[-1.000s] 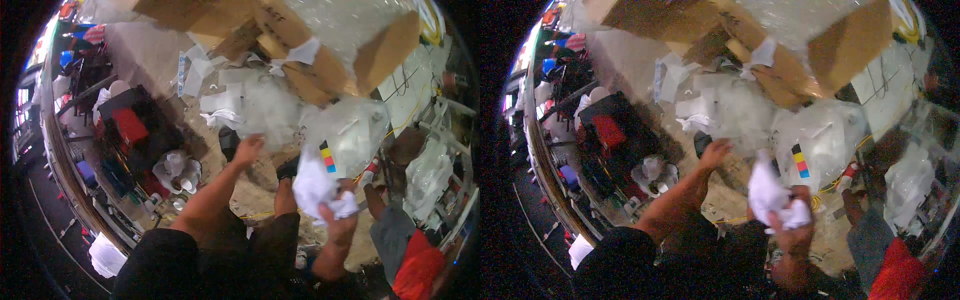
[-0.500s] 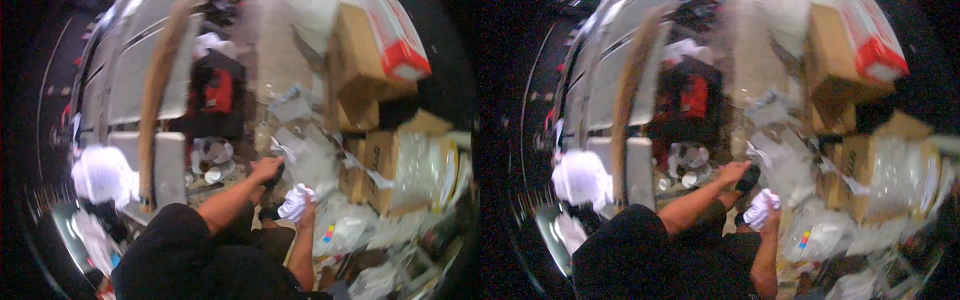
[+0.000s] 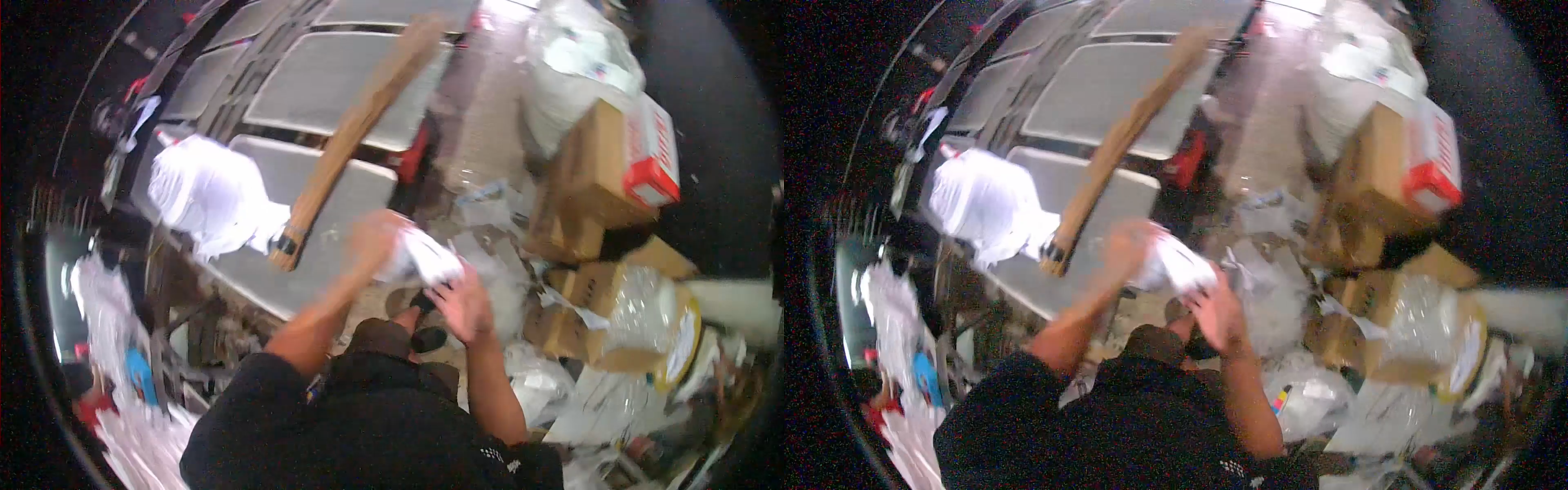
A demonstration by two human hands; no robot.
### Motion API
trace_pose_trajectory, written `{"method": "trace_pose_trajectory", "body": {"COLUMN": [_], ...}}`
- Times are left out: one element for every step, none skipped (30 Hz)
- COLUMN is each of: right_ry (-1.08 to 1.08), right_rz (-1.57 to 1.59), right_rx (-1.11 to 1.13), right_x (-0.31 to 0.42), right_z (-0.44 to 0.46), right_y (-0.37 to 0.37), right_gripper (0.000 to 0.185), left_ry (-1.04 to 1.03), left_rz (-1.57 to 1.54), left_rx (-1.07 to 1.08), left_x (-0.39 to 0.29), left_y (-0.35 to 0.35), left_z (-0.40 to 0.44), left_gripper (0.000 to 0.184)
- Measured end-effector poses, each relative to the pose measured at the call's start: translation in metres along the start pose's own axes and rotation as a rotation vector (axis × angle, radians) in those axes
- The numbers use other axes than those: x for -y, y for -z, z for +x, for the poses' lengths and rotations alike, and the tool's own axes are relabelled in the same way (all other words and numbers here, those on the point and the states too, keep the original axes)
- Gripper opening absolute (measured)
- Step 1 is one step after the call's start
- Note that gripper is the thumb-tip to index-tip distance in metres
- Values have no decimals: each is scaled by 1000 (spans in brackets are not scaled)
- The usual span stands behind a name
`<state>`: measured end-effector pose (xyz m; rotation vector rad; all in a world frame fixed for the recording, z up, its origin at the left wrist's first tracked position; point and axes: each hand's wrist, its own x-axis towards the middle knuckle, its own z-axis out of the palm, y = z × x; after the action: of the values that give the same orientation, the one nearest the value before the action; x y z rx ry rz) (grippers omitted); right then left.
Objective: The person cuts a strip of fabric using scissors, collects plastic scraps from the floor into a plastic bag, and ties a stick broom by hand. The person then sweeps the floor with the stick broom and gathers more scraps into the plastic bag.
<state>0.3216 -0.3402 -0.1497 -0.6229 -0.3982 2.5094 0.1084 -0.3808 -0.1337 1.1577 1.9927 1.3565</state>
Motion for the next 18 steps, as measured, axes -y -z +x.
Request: {"method": "trace_pose_trajectory", "body": {"right_ry": [-8, -22, 15, -48, -119, -99, -112, -131, -129, -125, -122, -112, -101, -58, -22, 11, 13, 8], "right_rz": [-67, -126, -118, -131, -141, -129, -243, -356, -498, -482, -601, -722, -713, -654, -596, -539, -474, -476], "right_rx": [-92, -179, -191, -219, -246, -254, -226, -211, -219, -254, -203, -142, -151, -115, -81, -47, 9, 2], "right_x": [-2, -3, -6, -13, -21, -30, -38, -43, -47, -52, -54, -52, -49, -49, -49, -47, -36, -33], "right_z": [-4, -8, -15, -19, -23, -26, -28, -35, -38, -46, -50, -48, -44, -43, -43, -43, -42, -40], "right_y": [-8, -14, -11, -2, 5, 10, 16, 17, 17, 20, 22, 23, 23, 22, 19, 16, 5, 10], "right_gripper": [53, 54, 54, 51, 49, 49, 46, 43, 42, 42, 43, 43, 43, 47, 53, 58, 67, 67], "left_ry": [257, -82, 157, 207, 382, 359, 430, 504, 527, 458, 420, 378, 352, 335, 347, 363, 294, 223], "left_rz": [158, 576, 723, 977, 1127, 1133, 1142, 1149, 1130, 1087, 983, 880, 719, 558, 430, 299, 250, 198], "left_rx": [-12, -73, 62, 51, 244, 256, 262, 277, 260, 251, 258, 254, 283, 311, 375, 434, 440, 441], "left_x": [-21, 6, 11, 22, 53, 59, 61, 55, 49, 18, 10, 2, -16, -34, -47, -57, -61, -59], "left_y": [46, 91, 131, 147, 161, 161, 156, 144, 140, 126, 113, 104, 87, 65, 43, 20, -6, -28], "left_z": [11, 25, 35, 40, 51, 49, 45, 42, 42, 34, 25, 17, 4, -12, -22, -31, -40, -45], "left_gripper": [19, 34, 49, 60, 65, 65, 62, 60, 48, 43, 41, 40, 39, 38, 38, 39, 40, 41]}}
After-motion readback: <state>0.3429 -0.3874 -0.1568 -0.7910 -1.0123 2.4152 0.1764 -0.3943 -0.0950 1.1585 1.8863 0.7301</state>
